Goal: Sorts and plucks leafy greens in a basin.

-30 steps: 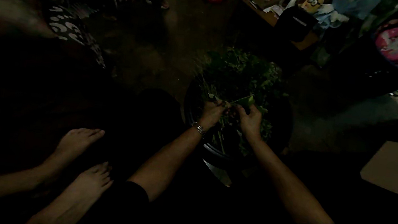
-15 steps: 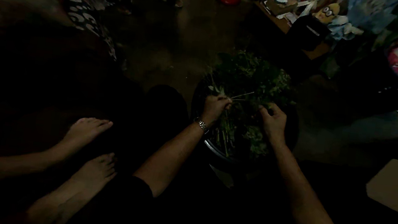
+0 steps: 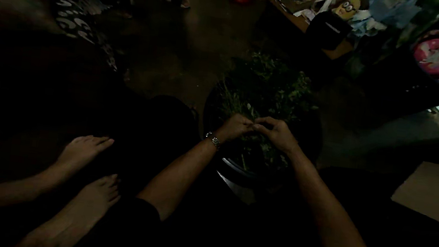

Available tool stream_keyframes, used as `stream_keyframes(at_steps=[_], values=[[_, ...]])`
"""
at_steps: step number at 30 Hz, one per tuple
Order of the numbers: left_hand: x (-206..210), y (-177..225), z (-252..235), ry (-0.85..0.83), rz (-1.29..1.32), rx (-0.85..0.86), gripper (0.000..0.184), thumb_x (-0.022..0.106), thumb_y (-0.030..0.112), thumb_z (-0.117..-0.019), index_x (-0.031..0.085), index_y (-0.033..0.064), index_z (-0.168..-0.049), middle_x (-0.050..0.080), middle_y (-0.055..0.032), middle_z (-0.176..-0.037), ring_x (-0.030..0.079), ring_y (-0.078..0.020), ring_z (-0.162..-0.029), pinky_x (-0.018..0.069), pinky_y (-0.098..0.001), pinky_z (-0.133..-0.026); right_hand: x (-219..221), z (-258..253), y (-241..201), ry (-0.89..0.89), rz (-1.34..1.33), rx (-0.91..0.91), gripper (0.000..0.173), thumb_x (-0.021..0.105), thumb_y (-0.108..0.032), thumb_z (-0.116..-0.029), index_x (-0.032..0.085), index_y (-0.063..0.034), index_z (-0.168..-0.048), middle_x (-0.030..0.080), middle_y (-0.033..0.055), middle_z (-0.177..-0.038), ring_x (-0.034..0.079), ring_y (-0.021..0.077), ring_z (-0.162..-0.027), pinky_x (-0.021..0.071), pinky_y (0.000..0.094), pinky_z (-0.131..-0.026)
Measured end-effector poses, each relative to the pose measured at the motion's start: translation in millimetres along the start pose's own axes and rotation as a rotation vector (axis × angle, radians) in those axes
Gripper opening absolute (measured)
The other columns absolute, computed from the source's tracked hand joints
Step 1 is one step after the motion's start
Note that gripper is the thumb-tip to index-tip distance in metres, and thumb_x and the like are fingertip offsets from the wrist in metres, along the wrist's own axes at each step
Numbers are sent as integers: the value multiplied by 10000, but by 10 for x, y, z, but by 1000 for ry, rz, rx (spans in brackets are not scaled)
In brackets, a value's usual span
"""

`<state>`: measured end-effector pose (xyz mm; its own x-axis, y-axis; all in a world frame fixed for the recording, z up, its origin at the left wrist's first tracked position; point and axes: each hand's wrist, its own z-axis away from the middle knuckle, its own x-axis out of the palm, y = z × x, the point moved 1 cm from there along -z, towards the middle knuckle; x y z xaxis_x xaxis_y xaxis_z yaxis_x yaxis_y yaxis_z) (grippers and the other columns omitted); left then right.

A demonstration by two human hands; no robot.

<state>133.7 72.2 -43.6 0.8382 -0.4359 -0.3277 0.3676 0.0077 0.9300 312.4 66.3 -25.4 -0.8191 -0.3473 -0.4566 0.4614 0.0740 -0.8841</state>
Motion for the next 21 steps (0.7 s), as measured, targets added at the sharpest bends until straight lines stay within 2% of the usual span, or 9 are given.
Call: stream_keyframes(at_steps=[2, 4, 6, 7, 9, 12, 14, 19, 21], values=[[-3, -10, -2, -12, 27, -8, 172, 594, 62, -1019, 712, -37, -942, 654, -29, -785, 558, -29, -675, 486, -214, -668, 22, -33, 27, 52, -48, -10, 156, 681, -121, -994, 723, -1, -1085, 713, 78, -989, 656, 83, -846, 554, 275, -809], [-2, -20, 2, -22, 12, 15, 200, 597, 61, -1011, 690, -7, -847, 617, -1, -729, 529, -25, -645, 455, -210, -634, 34, -75, 76, 52, -61, -29, 141, 667, -113, -1001, 708, 14, -1046, 695, 75, -920, 636, 76, -788, 552, 267, -765], [-8, -30, 9, -22, -46, 54, 237, 565, 67, -1017, 666, 0, -813, 590, -3, -716, 514, -40, -648, 442, -231, -638, 70, -79, 82, 60, -42, -19, 172, 623, -129, -1029, 672, 33, -1055, 664, 102, -909, 612, 116, -781, 538, 313, -760], [-23, -13, 18, -16, -78, 68, 239, 554, 69, -1023, 671, -16, -832, 591, -23, -732, 511, -59, -663, 442, -254, -654, 94, -66, 58, 85, -38, -1, 190, 604, -140, -1040, 663, 39, -1067, 656, 112, -912, 607, 132, -786, 533, 331, -765], [-56, -1, 16, 4, -110, 94, 254, 541, 70, -1028, 668, -23, -829, 585, -41, -737, 508, -80, -674, 442, -276, -663, 138, -45, -4, 162, -41, 44, 208, 576, -148, -1057, 648, 45, -1072, 629, 110, -896, 566, 127, -760, 500, 315, -734], [-70, -38, -27, 38, -90, 118, 268, 562, 68, -1011, 642, 1, -765, 533, -21, -673, 469, -80, -614, 394, -259, -591, 174, -42, -32, 261, -113, 94, 218, 572, -173, -1062, 660, 25, -1084, 630, 81, -909, 559, 96, -767, 484, 283, -728], [-79, -74, -80, 38, -93, 135, 280, 558, 90, -1007, 634, 5, -752, 521, -22, -671, 471, -89, -623, 398, -279, -605, 186, -53, -14, 301, -176, 111, 225, 570, -182, -1064, 661, 21, -1095, 635, 80, -918, 558, 96, -763, 484, 288, -716], [-91, -83, -117, 60, -103, 157, 294, 554, 115, -1003, 629, 19, -736, 524, -16, -670, 480, -91, -633, 402, -294, -617, 147, -98, 29, 387, -220, 114, 233, 569, -238, -1065, 657, -23, -1068, 586, 18, -814, 484, 51, -626, 434, 235, -582], [-102, -64, -103, 62, -88, 151, 275, 542, 109, -1008, 655, 8, -778, 547, -25, -698, 487, -88, -650, 414, -290, -632, 73, -86, 11, 403, -212, 112, 267, 572, -255, -1065, 656, -7, -1117, 613, 42, -870, 508, 68, -674, 454, 262, -625]])
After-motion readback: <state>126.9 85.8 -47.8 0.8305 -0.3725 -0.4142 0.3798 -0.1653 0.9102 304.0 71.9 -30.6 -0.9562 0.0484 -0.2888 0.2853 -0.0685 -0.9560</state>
